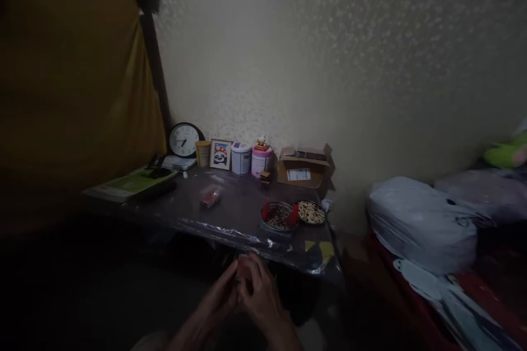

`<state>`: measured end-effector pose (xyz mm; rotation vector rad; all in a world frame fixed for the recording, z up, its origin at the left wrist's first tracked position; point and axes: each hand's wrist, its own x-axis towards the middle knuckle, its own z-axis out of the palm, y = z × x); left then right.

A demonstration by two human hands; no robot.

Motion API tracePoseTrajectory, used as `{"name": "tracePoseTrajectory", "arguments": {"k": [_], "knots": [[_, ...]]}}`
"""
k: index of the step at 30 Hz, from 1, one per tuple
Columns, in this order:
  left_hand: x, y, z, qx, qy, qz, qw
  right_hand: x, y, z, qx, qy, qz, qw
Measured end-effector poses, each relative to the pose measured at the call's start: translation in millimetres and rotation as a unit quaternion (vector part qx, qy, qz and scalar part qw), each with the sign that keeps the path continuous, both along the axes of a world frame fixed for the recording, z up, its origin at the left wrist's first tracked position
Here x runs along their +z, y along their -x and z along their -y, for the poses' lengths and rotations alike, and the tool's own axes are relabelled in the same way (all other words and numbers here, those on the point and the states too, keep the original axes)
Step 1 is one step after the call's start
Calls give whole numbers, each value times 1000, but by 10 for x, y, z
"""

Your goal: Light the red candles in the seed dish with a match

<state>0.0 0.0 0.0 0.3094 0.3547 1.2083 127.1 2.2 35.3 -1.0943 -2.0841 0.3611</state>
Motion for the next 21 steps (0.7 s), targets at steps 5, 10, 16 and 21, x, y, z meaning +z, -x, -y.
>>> {"name": "tracePoseTrajectory", "arguments": {"k": [5, 10, 16, 21], "knots": [[3, 29, 11, 2, 2, -16, 1000, 74, -59, -66, 76, 90, -99, 988], [15, -1, 35, -23, 40, -49, 998, 7, -167, -202, 42, 182, -205, 961], [85, -19, 113, -59, 19, -86, 994, 58, -218, -221, 20, 264, -253, 931], [73, -8, 118, -76, 24, -87, 993, 90, -267, -211, 66, 312, -260, 911]]}}
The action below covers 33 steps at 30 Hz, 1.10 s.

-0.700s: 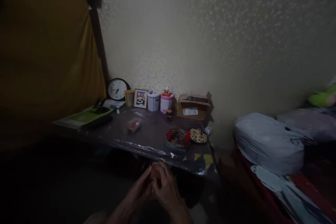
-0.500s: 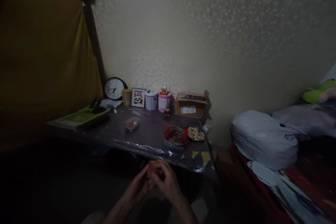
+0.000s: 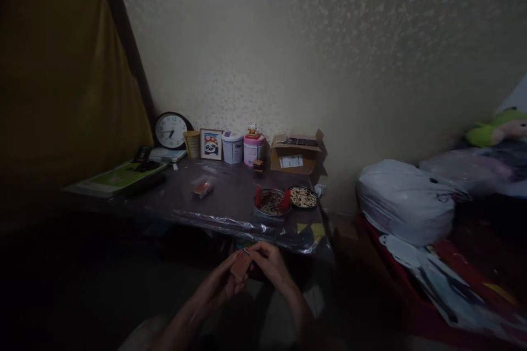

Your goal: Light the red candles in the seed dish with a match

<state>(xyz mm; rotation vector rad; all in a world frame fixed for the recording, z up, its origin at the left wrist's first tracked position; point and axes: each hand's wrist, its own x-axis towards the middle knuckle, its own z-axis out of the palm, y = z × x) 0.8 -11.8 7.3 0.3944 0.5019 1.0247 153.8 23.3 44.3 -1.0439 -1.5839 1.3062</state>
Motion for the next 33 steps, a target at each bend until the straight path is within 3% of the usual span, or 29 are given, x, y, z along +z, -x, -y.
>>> {"name": "tracePoseTrajectory", "arguments": {"k": [8, 17, 23, 33], "knots": [[37, -6, 9, -14, 21, 7, 1000, -23, -5, -14, -20, -39, 51, 998], [43, 31, 9, -39, 33, 20, 999, -74, -50, -52, -47, -141, 149, 978], [44, 29, -1, -27, 31, 23, 999, 45, -67, 43, -11, -261, 255, 931], [-25, 22, -9, -25, 19, 12, 999, 72, -99, 77, 27, -283, 296, 912]]}}
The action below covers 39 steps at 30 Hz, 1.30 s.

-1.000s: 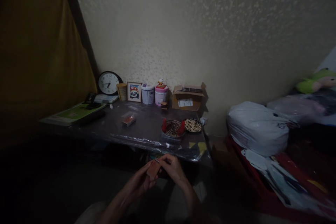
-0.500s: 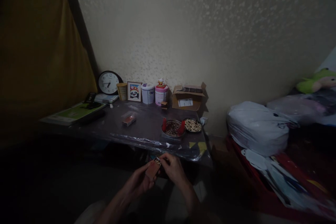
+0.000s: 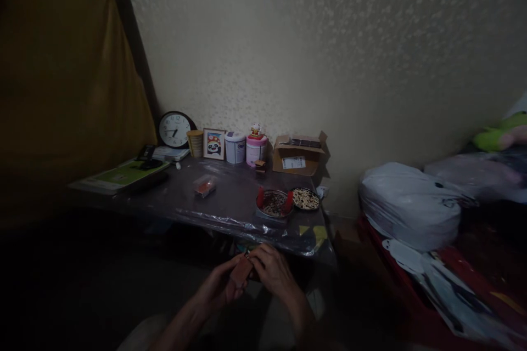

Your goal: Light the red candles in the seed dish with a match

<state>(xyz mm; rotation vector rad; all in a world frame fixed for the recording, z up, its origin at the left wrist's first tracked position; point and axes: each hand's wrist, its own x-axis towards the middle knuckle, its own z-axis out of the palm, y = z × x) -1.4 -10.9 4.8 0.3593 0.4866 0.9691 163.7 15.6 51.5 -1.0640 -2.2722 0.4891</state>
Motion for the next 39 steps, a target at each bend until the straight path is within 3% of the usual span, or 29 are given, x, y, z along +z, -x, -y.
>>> {"name": "tracePoseTrajectory", "arguments": {"k": [11, 18, 25, 39], "knots": [[29, 4, 3, 3, 12, -6, 1000, 3, -10, -5, 10, 22, -9, 1000], [13, 30, -8, -11, -1, 11, 1000, 23, -10, -53, -25, 51, -87, 995], [2, 48, -18, -21, 16, -3, 1000, 7, -22, -75, -33, 41, -91, 994], [-50, -9, -15, -5, -20, -34, 999, -58, -46, -45, 19, 5, 17, 1000]]}}
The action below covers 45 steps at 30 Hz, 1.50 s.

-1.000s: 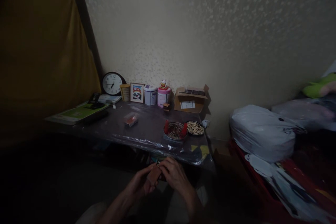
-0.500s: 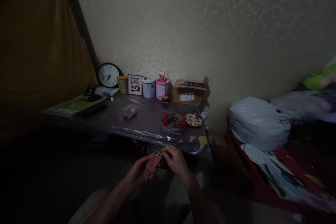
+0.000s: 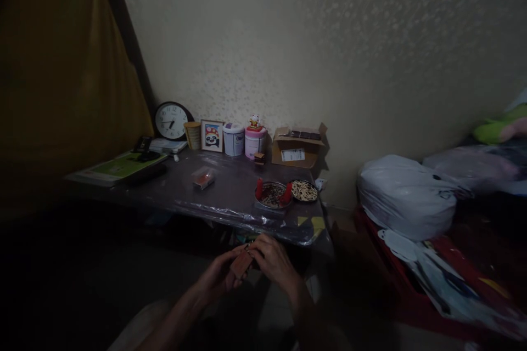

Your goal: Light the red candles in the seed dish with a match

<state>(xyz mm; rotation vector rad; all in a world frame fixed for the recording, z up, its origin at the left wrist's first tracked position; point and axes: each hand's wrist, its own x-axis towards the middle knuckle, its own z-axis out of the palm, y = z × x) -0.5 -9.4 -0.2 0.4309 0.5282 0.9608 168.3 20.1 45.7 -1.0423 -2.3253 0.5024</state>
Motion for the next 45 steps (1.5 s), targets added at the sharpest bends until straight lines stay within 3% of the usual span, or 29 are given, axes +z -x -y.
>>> {"name": "tracePoseTrajectory", "arguments": {"k": [22, 36, 45], "knots": [[105, -33, 28, 5, 23, -14, 1000, 24, 16, 42, 2, -27, 49, 998], [-52, -33, -14, -3, -9, -7, 1000, 14, 16, 45, 12, -61, 74, 995], [65, -46, 13, 12, 13, -8, 1000, 58, 37, 88, 8, -70, 95, 993]]}}
